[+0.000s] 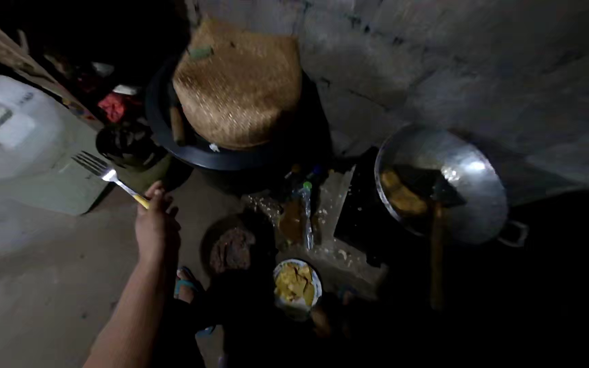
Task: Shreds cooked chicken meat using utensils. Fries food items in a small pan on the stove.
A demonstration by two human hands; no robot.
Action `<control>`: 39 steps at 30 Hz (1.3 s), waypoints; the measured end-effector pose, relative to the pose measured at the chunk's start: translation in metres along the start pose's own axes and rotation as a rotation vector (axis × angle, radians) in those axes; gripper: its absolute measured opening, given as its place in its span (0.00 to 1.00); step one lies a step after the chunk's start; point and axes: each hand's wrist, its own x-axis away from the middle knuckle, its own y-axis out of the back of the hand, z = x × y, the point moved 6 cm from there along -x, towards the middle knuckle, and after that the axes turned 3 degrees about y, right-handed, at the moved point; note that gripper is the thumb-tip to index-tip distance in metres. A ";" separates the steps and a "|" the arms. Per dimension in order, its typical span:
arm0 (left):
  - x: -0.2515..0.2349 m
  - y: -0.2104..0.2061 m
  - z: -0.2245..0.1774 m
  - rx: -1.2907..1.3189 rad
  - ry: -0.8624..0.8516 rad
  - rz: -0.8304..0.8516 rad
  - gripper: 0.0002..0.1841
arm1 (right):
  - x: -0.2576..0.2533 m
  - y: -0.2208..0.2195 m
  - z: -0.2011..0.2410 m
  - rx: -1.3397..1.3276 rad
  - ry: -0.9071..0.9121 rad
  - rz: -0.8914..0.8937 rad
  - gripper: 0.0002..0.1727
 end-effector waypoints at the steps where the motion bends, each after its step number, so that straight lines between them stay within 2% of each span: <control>1: 0.000 0.000 -0.001 0.039 0.011 0.009 0.17 | -0.024 -0.029 0.007 -0.235 0.183 -0.210 0.28; 2: 0.000 0.000 -0.002 0.065 0.024 0.022 0.16 | -0.036 -0.053 0.022 -0.456 0.273 -0.170 0.25; 4: -0.001 0.001 -0.005 0.089 0.053 0.038 0.17 | -0.013 -0.070 0.085 -0.750 0.336 0.049 0.27; 6: -0.004 0.003 -0.006 0.105 0.079 0.035 0.16 | 0.043 -0.059 0.171 -0.822 0.511 0.199 0.26; 8: -0.008 0.005 -0.005 0.129 0.104 0.047 0.16 | 0.101 -0.036 0.252 -0.800 0.789 0.182 0.25; 10: -0.007 0.006 -0.007 0.158 0.119 0.061 0.16 | 0.145 -0.009 0.320 -0.624 1.073 -0.047 0.25; 12: -0.009 0.010 -0.009 0.182 0.125 0.082 0.17 | 0.175 0.016 0.375 -0.201 1.271 -0.452 0.28; 13: -0.010 0.012 -0.010 0.190 0.116 0.088 0.17 | 0.184 0.025 0.399 0.055 1.292 -0.637 0.32; 15: -0.013 0.017 -0.010 0.219 0.126 0.099 0.17 | 0.184 0.037 0.437 0.480 1.207 -0.815 0.42; 17: -0.016 0.021 -0.013 0.242 0.133 0.096 0.16 | 0.172 0.047 0.456 0.718 1.096 -0.841 0.50; 20: -0.019 0.025 -0.017 0.268 0.147 0.103 0.16 | 0.166 0.060 0.467 0.825 1.046 -0.909 0.52; 25: -0.024 0.026 -0.017 0.262 0.158 0.091 0.17 | 0.164 0.067 0.479 0.911 1.105 -0.937 0.34; 29: -0.026 0.026 -0.018 0.262 0.152 0.079 0.16 | 0.194 0.080 0.486 0.840 1.173 -0.983 0.31; 32: -0.027 0.028 -0.016 0.225 0.158 0.074 0.17 | 0.227 0.107 0.497 0.755 1.271 -1.038 0.28; 36: -0.030 0.027 -0.016 0.214 0.161 0.049 0.16 | 0.278 0.174 0.540 0.645 1.263 -0.975 0.30; 39: -0.029 0.023 -0.013 0.223 0.161 0.052 0.16 | 0.304 0.224 0.564 0.413 1.140 -1.075 0.34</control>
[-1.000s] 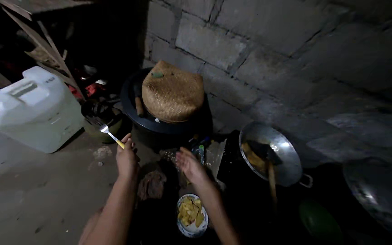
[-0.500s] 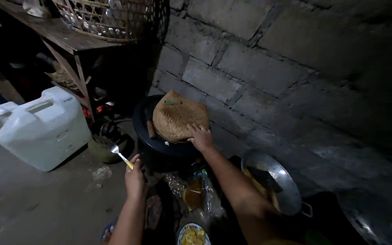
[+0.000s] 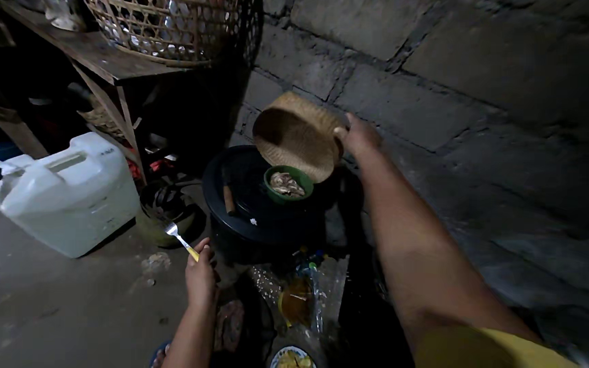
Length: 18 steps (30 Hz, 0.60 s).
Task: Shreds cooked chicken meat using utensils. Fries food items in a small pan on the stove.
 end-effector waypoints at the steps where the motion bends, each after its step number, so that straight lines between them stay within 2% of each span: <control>1: 0.000 -0.001 0.001 0.001 0.002 0.001 0.16 | -0.005 0.007 0.002 -0.004 -0.072 -0.030 0.36; 4: 0.002 -0.006 0.002 -0.001 0.017 0.011 0.16 | 0.009 -0.001 0.022 -0.033 -0.071 -0.100 0.32; 8: 0.004 -0.005 0.000 -0.018 0.011 0.017 0.16 | 0.053 -0.069 0.024 -0.061 -0.018 -0.016 0.24; 10: 0.004 -0.003 0.000 -0.020 0.016 0.032 0.16 | 0.073 -0.107 0.000 -0.106 -0.151 -0.010 0.26; 12: 0.001 -0.002 -0.001 0.000 0.017 0.046 0.16 | 0.086 -0.142 -0.028 -0.226 -0.328 -0.003 0.33; 14: 0.000 -0.002 0.000 -0.017 0.011 0.068 0.16 | 0.097 -0.174 -0.045 -0.431 -0.495 0.098 0.37; 16: -0.001 -0.003 0.001 -0.056 0.006 0.091 0.17 | 0.107 -0.194 -0.042 -0.683 -0.635 0.227 0.36; 18: -0.001 -0.004 0.001 -0.065 0.013 0.103 0.16 | 0.113 -0.201 -0.033 -0.829 -0.735 0.253 0.32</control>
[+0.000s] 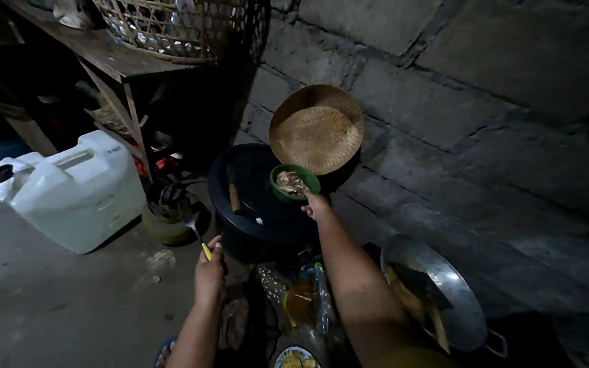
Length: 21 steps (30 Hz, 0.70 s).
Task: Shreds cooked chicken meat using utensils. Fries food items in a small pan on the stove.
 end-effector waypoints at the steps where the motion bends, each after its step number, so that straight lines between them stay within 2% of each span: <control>1: 0.000 -0.001 0.000 0.004 0.003 0.016 0.17 | 0.002 -0.003 -0.001 -0.072 -0.015 -0.011 0.28; 3: 0.003 -0.002 0.000 0.001 0.008 0.062 0.17 | 0.010 -0.003 -0.002 -0.141 0.004 -0.050 0.23; 5: 0.006 -0.003 -0.001 -0.027 0.006 0.105 0.17 | 0.021 0.003 -0.006 -0.057 0.079 -0.087 0.20; 7: 0.007 -0.003 -0.002 -0.069 -0.005 0.149 0.16 | 0.040 0.015 -0.013 0.060 0.182 -0.070 0.21; 11: 0.017 -0.004 -0.005 -0.184 0.012 0.258 0.19 | 0.125 0.055 -0.036 0.133 0.327 -0.010 0.23; 15: 0.038 -0.017 0.004 -0.240 0.032 0.502 0.23 | 0.218 0.094 -0.059 0.290 0.401 0.047 0.24; 18: 0.062 -0.028 0.018 -0.209 -0.022 0.713 0.26 | 0.268 0.112 -0.081 0.455 0.478 0.070 0.22; 21: 0.099 -0.031 0.033 -0.312 -0.006 0.895 0.25 | 0.305 0.129 -0.104 0.602 0.495 0.059 0.22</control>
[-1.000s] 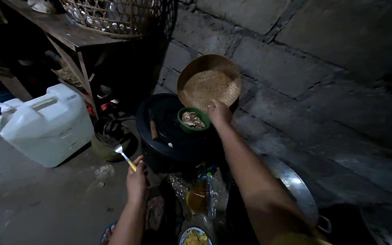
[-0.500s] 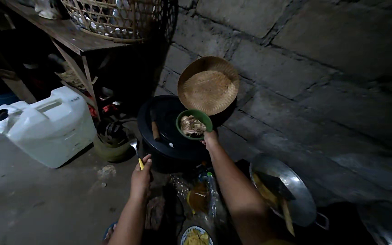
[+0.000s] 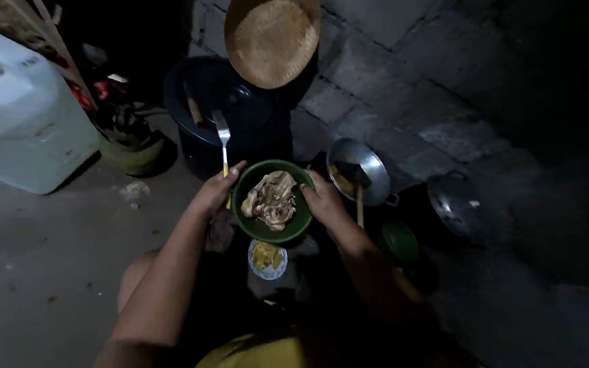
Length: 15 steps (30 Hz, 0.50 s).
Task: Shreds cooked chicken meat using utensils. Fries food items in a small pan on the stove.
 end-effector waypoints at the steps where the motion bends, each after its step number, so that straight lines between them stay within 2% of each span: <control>1: 0.009 -0.012 0.002 -0.041 0.029 0.042 0.24 | 0.013 0.003 -0.003 0.025 -0.006 0.008 0.22; 5: 0.047 -0.051 0.016 -0.228 0.167 0.073 0.22 | 0.060 0.020 -0.020 0.056 -0.048 0.030 0.21; 9: 0.073 -0.091 0.019 -0.139 0.180 0.116 0.20 | 0.099 0.039 -0.034 0.036 -0.059 0.017 0.21; 11: 0.086 -0.110 0.014 -0.115 0.196 0.139 0.23 | 0.114 0.046 -0.043 0.017 -0.077 0.015 0.21; 13: 0.097 -0.124 0.015 -0.065 0.237 0.106 0.27 | 0.126 0.050 -0.050 -0.020 -0.085 0.011 0.20; 15: 0.105 -0.129 0.024 0.001 0.269 -0.008 0.29 | 0.134 0.047 -0.053 -0.057 -0.092 0.012 0.20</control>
